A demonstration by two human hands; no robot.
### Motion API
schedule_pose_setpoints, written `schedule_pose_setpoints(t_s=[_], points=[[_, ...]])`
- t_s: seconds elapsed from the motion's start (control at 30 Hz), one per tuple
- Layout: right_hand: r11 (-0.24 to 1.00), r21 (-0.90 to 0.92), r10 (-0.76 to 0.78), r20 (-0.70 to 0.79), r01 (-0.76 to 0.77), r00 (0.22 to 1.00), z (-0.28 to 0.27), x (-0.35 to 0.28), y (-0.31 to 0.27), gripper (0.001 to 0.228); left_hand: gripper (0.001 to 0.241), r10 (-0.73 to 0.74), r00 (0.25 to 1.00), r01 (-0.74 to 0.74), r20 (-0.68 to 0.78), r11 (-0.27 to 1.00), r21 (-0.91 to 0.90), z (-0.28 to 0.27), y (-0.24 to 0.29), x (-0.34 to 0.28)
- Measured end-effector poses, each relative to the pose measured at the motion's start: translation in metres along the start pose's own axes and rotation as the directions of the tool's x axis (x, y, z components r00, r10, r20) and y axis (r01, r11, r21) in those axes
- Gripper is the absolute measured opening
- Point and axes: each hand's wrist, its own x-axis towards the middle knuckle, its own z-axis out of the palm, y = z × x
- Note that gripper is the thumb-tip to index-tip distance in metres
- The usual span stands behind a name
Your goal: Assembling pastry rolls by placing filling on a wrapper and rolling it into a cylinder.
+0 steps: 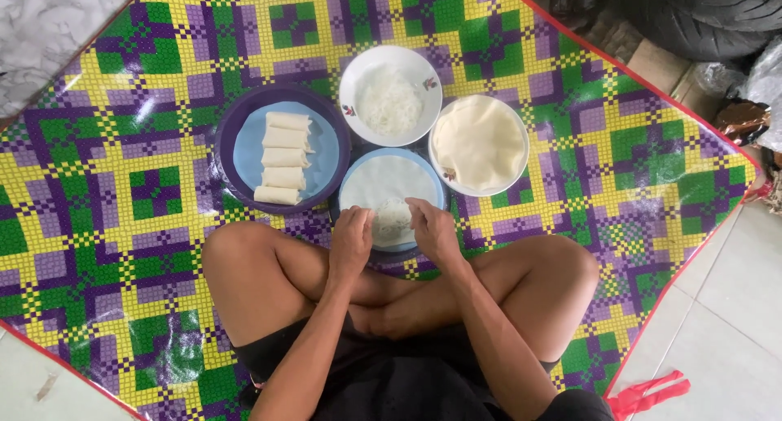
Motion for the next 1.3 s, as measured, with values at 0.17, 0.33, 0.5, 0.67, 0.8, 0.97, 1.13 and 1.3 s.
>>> schedule_pose_setpoints(t_s=[0.17,0.33,0.5,0.67,0.8,0.97,1.13,1.3], points=[[0.998,0.045,0.048,0.032,-0.049,0.998,-0.008,0.002,-0.015,0.016,0.023,0.007,0.999,-0.008,-0.035,0.999,-0.035,-0.014,0.014,0.006],[0.994,0.048,0.096,0.003,-0.096,0.995,-0.009,0.001,-0.016,0.007,0.011,0.012,0.997,-0.016,-0.07,0.999,-0.049,-0.009,0.008,0.002],[0.999,0.038,-0.014,-0.079,0.017,0.997,-0.002,0.002,-0.009,0.014,0.012,-0.035,0.996,0.026,-0.08,0.994,-0.108,-0.019,0.022,0.008],[0.997,0.066,0.035,-0.052,-0.031,0.998,-0.002,0.001,-0.012,0.013,0.026,-0.136,0.987,0.132,-0.083,0.99,-0.054,0.008,-0.006,-0.002],[0.996,0.06,0.069,0.001,-0.069,0.998,-0.006,0.0,-0.016,0.008,0.029,-0.173,0.982,0.166,-0.07,0.982,-0.093,0.003,-0.002,0.0],[0.996,0.044,0.078,-0.019,-0.077,0.997,-0.005,0.003,-0.02,0.01,0.029,-0.116,0.992,0.111,-0.057,0.991,-0.079,-0.013,0.016,0.009],[0.998,0.051,0.044,-0.028,-0.042,0.999,-0.002,0.004,-0.018,0.018,0.027,-0.052,0.996,0.044,-0.068,0.992,-0.115,-0.021,0.025,0.021],[0.997,0.061,0.056,-0.059,-0.052,0.997,-0.011,0.006,-0.02,0.01,0.008,-0.098,0.989,0.082,-0.11,0.987,-0.141,0.0,0.014,0.022]])
